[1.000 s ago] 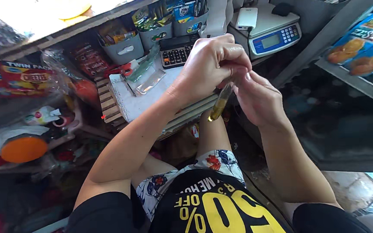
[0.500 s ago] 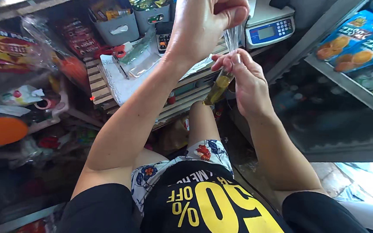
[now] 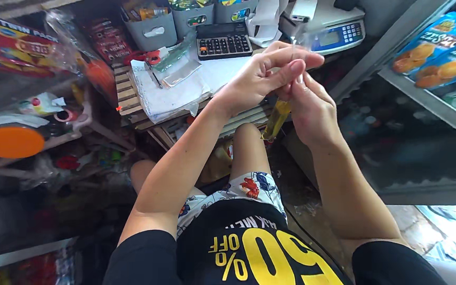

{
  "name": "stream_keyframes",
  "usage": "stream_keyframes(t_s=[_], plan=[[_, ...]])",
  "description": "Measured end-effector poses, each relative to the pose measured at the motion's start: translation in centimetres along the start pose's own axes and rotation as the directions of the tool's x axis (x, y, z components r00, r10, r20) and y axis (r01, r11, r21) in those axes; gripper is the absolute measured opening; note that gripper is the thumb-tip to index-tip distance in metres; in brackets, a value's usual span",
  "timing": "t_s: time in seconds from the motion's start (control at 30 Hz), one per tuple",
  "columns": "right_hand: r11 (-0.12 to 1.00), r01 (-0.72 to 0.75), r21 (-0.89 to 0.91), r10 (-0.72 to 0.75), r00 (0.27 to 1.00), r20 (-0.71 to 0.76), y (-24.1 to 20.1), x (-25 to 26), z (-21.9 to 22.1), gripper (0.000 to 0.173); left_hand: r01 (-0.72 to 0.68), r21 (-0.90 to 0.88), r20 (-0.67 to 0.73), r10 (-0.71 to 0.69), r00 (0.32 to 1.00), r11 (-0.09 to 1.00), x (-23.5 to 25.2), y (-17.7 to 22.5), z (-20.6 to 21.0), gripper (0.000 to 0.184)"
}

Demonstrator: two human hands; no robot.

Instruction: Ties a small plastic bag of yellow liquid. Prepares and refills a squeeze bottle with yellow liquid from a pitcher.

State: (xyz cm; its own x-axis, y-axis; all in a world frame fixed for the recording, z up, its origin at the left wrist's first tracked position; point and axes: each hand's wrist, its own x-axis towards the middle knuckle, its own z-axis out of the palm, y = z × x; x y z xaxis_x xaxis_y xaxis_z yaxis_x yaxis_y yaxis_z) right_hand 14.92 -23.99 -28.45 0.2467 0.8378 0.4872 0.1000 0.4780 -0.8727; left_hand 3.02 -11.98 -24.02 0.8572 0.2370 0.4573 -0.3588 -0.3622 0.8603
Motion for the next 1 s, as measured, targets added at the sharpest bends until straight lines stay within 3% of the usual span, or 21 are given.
stream_keyframes(t_s=[0.07,0.23,0.4,0.57,0.67,1.0], plan=[[1.000,0.011,0.010,-0.011,1.000,0.004,-0.1,0.0,-0.1,0.033,-0.046,-0.003,-0.064,0.046,0.997,0.999,0.3,0.3,0.6,0.015],[1.000,0.016,0.022,-0.015,0.997,-0.071,-1.6,0.5,-0.6,0.030,0.049,-0.070,-0.263,-0.065,0.963,0.996,0.5,1.5,1.6,0.013],[0.998,-0.025,0.063,0.033,0.990,-0.136,-2.4,1.7,-0.6,0.019,0.135,-0.198,-0.299,-0.191,0.935,0.971,0.2,2.3,1.5,0.021],[0.999,-0.036,0.011,0.037,0.986,-0.161,-2.7,2.1,1.1,0.023,0.045,0.002,-0.486,-0.038,0.873,0.999,0.8,2.9,1.3,0.017],[1.000,-0.026,0.004,0.026,0.982,-0.189,-3.1,2.1,2.1,0.024,0.028,0.102,-0.508,0.028,0.861,0.994,1.3,3.4,0.6,0.017],[0.998,-0.063,0.002,0.063,0.994,-0.093,-3.9,2.0,4.0,0.027,0.047,0.006,-0.565,-0.035,0.824,0.999,0.0,5.1,-0.7,0.019]])
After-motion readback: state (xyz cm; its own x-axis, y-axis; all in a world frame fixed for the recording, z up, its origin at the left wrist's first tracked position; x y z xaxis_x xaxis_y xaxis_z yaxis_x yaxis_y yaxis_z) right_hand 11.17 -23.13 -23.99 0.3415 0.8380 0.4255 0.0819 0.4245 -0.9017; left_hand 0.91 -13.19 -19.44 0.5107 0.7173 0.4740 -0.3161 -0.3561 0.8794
